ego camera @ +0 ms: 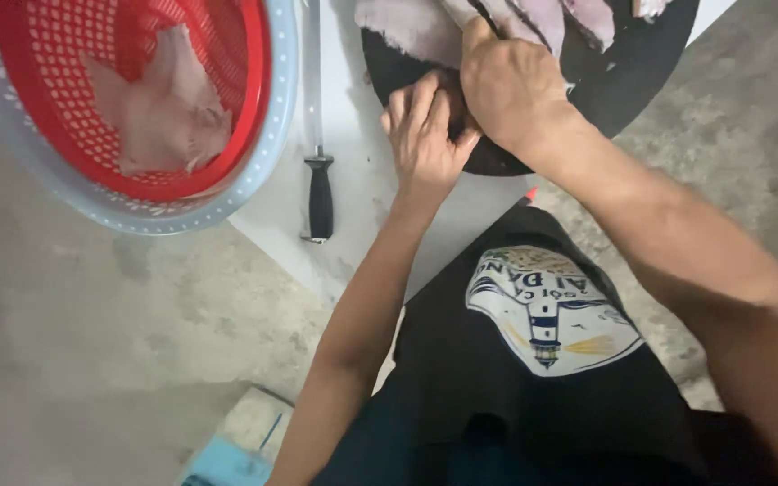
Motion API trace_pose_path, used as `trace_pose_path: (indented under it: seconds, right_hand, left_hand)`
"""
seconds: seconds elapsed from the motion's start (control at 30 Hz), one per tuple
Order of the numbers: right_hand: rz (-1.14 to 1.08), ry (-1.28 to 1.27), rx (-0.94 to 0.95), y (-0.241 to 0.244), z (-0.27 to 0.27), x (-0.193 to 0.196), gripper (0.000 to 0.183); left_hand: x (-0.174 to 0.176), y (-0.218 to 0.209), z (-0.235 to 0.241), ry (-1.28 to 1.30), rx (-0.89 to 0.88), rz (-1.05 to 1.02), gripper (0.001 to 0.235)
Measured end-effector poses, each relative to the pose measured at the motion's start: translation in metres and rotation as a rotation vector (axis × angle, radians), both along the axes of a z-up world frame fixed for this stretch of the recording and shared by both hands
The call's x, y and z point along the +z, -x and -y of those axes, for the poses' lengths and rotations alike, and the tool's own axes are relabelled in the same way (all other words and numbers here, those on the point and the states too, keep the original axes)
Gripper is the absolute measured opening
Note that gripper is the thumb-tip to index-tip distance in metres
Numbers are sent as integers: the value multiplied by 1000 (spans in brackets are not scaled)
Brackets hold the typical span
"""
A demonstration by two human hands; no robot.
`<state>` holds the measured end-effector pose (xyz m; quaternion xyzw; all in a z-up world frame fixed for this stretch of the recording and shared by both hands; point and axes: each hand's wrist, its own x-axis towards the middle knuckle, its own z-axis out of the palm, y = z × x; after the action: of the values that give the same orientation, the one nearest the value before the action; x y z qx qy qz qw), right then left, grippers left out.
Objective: The person slices a large piece of raw fish fillet into smaller strips on a black cutting board using a large knife. They repeatedly transfer the cut pieces into a red plastic colander placed next to the board.
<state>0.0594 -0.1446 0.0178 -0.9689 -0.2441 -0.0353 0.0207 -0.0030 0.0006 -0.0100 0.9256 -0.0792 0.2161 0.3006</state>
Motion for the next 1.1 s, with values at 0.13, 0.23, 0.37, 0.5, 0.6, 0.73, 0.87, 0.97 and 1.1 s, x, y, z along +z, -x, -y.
trace_pose_path:
  seconds: [0.13, 0.23, 0.37, 0.5, 0.6, 0.73, 0.87, 0.97, 1.1]
  right_hand:
    - [-84, -30, 7, 20, 12, 16, 15]
    - [-152, -10, 2, 41, 22, 29, 10]
    - [-217, -58, 37, 52, 36, 35, 6]
    - [-236, -5, 26, 60, 40, 42, 7]
    - [-235, 49, 27, 55, 42, 40, 5]
    - [-187, 34, 124, 44, 31, 43, 9]
    - [-62, 19, 78, 27, 17, 30, 6]
    - [-211, -196, 165, 58, 53, 61, 16]
    - [-398, 169, 9, 77, 69, 47, 12]
  left_hand:
    - [-11, -9, -7, 141, -14, -110, 36]
    - [7, -20, -10, 250, 16, -35, 34]
    - [27, -42, -14, 134, -121, 101, 37]
    - [5, -31, -22, 177, -219, -37, 42]
    - [-3, -34, -23, 216, -203, 18, 44]
    - [1, -24, -25, 129, -210, -4, 42]
    - [4, -27, -18, 124, -189, 13, 50]
    - [-1, -28, -19, 81, -144, 24, 44]
    - [3, -20, -17, 90, -134, 61, 41]
